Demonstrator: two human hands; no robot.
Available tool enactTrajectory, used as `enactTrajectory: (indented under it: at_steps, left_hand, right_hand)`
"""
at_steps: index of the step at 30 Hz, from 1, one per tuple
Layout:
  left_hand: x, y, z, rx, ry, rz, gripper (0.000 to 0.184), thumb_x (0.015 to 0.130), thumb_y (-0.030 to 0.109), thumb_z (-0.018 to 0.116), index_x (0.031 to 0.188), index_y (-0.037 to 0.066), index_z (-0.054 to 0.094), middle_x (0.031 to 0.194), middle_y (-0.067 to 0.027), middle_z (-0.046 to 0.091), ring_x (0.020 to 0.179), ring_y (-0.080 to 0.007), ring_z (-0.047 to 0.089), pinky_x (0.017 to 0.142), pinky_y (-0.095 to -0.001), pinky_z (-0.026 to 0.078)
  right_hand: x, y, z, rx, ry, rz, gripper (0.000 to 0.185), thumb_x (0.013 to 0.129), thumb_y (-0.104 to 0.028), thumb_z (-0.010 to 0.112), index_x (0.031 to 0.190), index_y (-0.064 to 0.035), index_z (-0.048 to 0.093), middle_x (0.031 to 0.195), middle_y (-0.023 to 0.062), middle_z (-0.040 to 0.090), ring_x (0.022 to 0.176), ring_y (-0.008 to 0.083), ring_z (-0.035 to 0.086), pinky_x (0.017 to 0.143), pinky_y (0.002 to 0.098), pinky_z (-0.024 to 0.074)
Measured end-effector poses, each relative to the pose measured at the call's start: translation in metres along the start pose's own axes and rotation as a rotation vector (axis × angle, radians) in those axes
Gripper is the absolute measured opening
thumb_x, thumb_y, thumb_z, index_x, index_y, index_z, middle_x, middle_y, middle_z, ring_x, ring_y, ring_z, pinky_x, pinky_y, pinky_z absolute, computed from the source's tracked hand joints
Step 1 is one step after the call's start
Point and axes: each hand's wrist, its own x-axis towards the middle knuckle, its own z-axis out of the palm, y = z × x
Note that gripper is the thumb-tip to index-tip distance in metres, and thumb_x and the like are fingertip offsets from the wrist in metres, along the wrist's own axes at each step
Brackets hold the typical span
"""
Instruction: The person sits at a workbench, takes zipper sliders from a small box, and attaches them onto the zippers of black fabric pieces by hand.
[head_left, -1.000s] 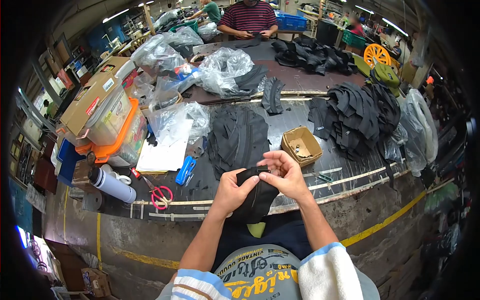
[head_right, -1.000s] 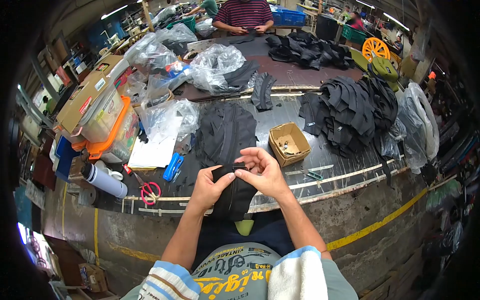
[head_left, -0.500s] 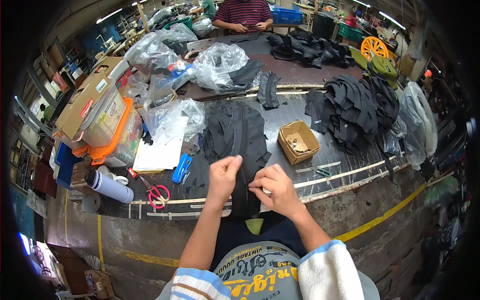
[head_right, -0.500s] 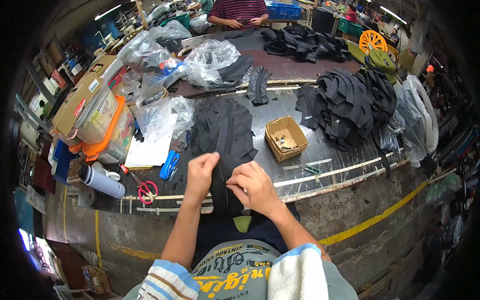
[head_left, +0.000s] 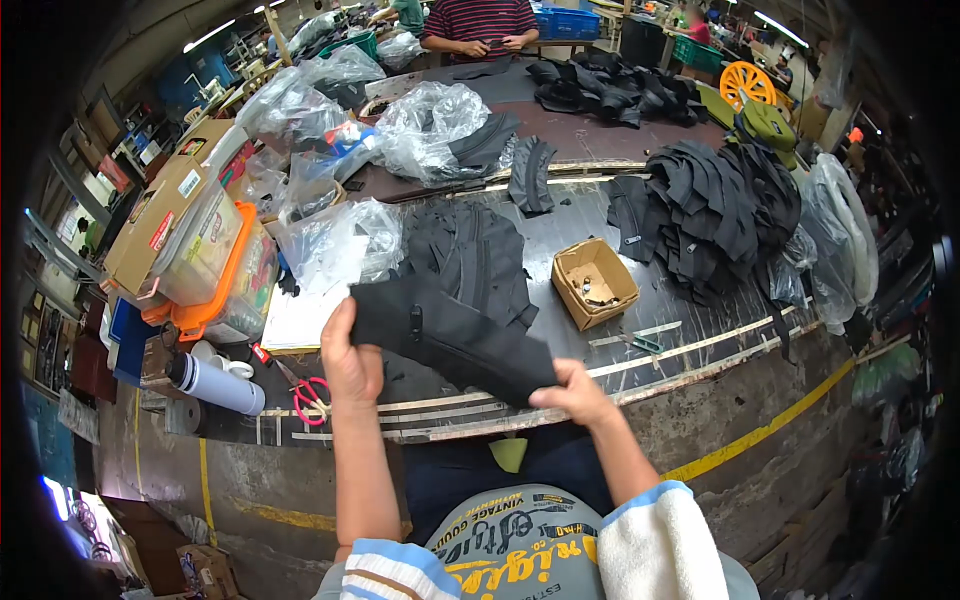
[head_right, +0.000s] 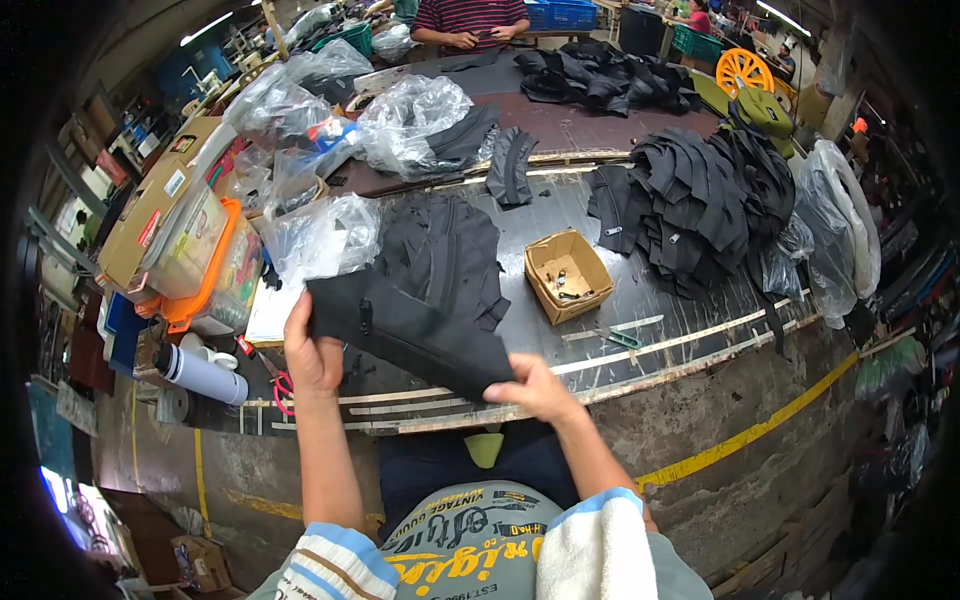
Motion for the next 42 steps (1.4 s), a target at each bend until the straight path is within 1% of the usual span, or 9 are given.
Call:
enactTrajectory:
  at_steps: [3, 5, 10, 17, 21, 25, 30, 35, 42]
  left_hand:
    - [-0.018, 0.007, -0.028, 0.139, -0.004, -0.176, 0.051, 0.105, 0.030, 0.047, 0.133, -0.009, 0.064, 0.120, -0.0188, 0.074, 0.106, -0.0244, 0.070, 0.098, -0.0344, 0.052]
    - [-0.011, 0.004, -0.061, -0.207, -0.509, -0.548, 0.062, 0.104, 0.036, 0.044, 0.146, -0.009, 0.054, 0.132, -0.0193, 0.070, 0.111, -0.0251, 0.069, 0.101, -0.0371, 0.051]
    - [-0.037, -0.037, 0.015, 0.585, -0.510, -0.226, 0.055, 0.099, 0.016, 0.062, 0.150, -0.003, 0.052, 0.135, -0.0179, 0.067, 0.112, -0.0199, 0.067, 0.094, -0.0303, 0.051]
    - [-0.042, -0.065, 0.059, 0.498, -0.384, -0.275, 0.023, 0.092, -0.001, 0.073, 0.115, -0.002, 0.072, 0.093, -0.0029, 0.069, 0.079, -0.0026, 0.057, 0.071, -0.0138, 0.044]
    - [-0.049, -0.062, 0.061, 0.561, -0.366, -0.327, 0.017, 0.090, -0.002, 0.073, 0.107, 0.000, 0.073, 0.093, -0.0019, 0.068, 0.077, -0.0045, 0.057, 0.069, -0.0158, 0.045]
    - [-0.052, -0.065, 0.064, 0.903, -0.589, 0.144, 0.013, 0.091, -0.003, 0.074, 0.102, 0.003, 0.071, 0.092, -0.0011, 0.069, 0.078, -0.0065, 0.059, 0.073, -0.0179, 0.047]
    - [-0.065, -0.071, 0.077, 0.376, -0.342, -0.162, 0.013, 0.091, -0.002, 0.073, 0.101, 0.003, 0.069, 0.093, -0.0010, 0.070, 0.078, -0.0082, 0.059, 0.076, -0.0213, 0.049]
    - [-0.056, -0.108, 0.017, 0.609, -0.426, -0.372, 0.015, 0.091, -0.001, 0.072, 0.105, 0.001, 0.068, 0.094, -0.0038, 0.071, 0.081, -0.0099, 0.061, 0.076, -0.0225, 0.049]
    - [-0.066, -0.147, -0.002, 0.670, -0.229, -0.225, 0.015, 0.092, 0.000, 0.072, 0.107, 0.000, 0.067, 0.092, -0.0035, 0.071, 0.078, -0.0106, 0.060, 0.075, -0.0227, 0.050]
  right_hand:
    - [0.010, 0.000, -0.033, 0.082, 0.135, -0.165, 0.029, 0.087, 0.010, 0.073, 0.115, 0.0009, 0.071, 0.106, 0.0075, 0.077, 0.085, 0.0103, 0.068, 0.081, 0.0208, 0.0543]
    - [0.017, -0.015, -0.033, 0.129, 0.311, -0.180, 0.033, 0.087, 0.013, 0.068, 0.119, 0.0023, 0.070, 0.109, 0.0091, 0.076, 0.087, 0.0124, 0.069, 0.084, 0.0226, 0.0556]
    - [0.036, -0.044, 0.014, -0.109, 0.222, -0.170, 0.030, 0.092, 0.007, 0.072, 0.121, 0.0021, 0.071, 0.100, 0.0053, 0.073, 0.083, 0.0057, 0.063, 0.074, 0.0170, 0.0504]
    - [0.034, -0.051, 0.027, -0.294, 0.189, -0.092, 0.023, 0.094, 0.003, 0.072, 0.117, 0.0004, 0.073, 0.094, -0.0001, 0.069, 0.078, 0.0028, 0.055, 0.067, 0.0157, 0.0422]
    - [0.030, -0.049, 0.027, -0.293, 0.201, -0.093, 0.017, 0.097, -0.001, 0.070, 0.113, -0.0006, 0.075, 0.091, -0.0031, 0.067, 0.076, 0.0020, 0.051, 0.065, 0.0159, 0.0382]
    - [0.026, -0.043, 0.028, -0.188, 0.174, -0.118, 0.014, 0.101, -0.007, 0.066, 0.111, -0.0016, 0.074, 0.092, -0.0024, 0.069, 0.079, 0.0034, 0.055, 0.071, 0.0169, 0.0450]
    - [0.025, -0.041, 0.034, -0.056, 0.237, -0.125, 0.016, 0.104, -0.012, 0.062, 0.109, -0.0018, 0.074, 0.092, -0.0022, 0.069, 0.079, 0.0039, 0.056, 0.070, 0.0181, 0.0447]
    - [0.070, -0.083, -0.062, -1.115, 0.433, -0.484, 0.014, 0.088, -0.006, 0.073, 0.101, -0.0069, 0.079, 0.090, 0.0041, 0.074, 0.070, 0.0168, 0.063, 0.067, 0.0276, 0.0519]
    - [0.130, -0.081, -0.164, -1.695, 0.065, 0.182, 0.023, 0.074, -0.008, 0.076, 0.097, -0.0084, 0.081, 0.093, 0.0111, 0.079, 0.081, 0.0330, 0.073, 0.074, 0.0419, 0.0580]
